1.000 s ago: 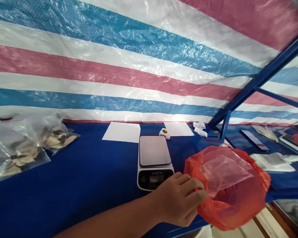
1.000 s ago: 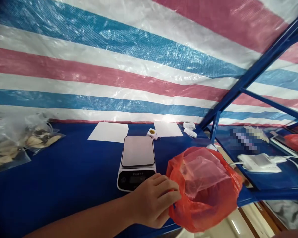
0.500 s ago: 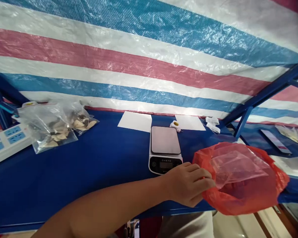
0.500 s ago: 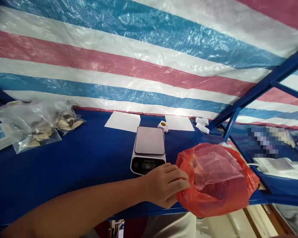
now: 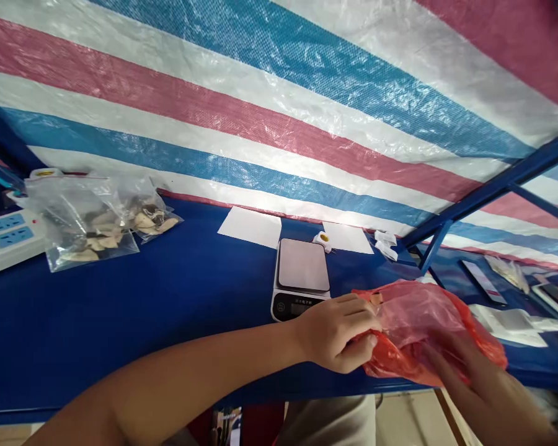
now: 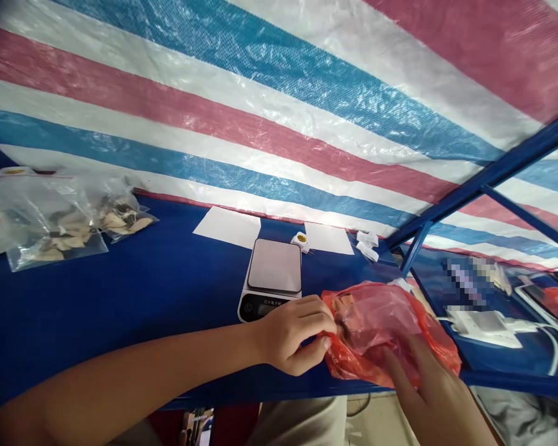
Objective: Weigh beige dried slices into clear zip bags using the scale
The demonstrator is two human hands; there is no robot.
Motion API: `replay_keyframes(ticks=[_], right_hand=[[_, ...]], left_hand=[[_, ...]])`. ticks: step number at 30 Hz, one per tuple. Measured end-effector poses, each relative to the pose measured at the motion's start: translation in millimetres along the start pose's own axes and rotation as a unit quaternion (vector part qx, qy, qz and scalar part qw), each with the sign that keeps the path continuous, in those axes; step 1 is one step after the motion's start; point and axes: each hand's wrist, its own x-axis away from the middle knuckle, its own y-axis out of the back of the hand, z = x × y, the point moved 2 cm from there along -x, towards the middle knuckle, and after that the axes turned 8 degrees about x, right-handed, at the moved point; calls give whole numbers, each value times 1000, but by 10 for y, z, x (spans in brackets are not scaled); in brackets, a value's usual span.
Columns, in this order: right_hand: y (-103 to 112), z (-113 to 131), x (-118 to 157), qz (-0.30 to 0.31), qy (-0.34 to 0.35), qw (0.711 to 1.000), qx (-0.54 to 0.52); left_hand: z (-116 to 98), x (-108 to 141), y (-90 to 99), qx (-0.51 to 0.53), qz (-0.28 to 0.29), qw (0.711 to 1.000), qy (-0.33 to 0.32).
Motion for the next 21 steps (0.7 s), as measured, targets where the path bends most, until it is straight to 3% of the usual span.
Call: replay_keyframes(ticks=[6,11,15,21], right_hand=[[39,125,-244,29,-78,994,65],[-64,91,-577,23,-39,993,110],[-141,-30,-775,80,-38,988,123],[39,-60,-848,66,-33,991,111]], left_hand=[[-7,20,-25,-3,7,1000,-25],[-27,-2,-20,-9,-17,999,-39],[-9,-1,-18,-17,-25,999,-30],[51,32,-39,0,2,1000,19]])
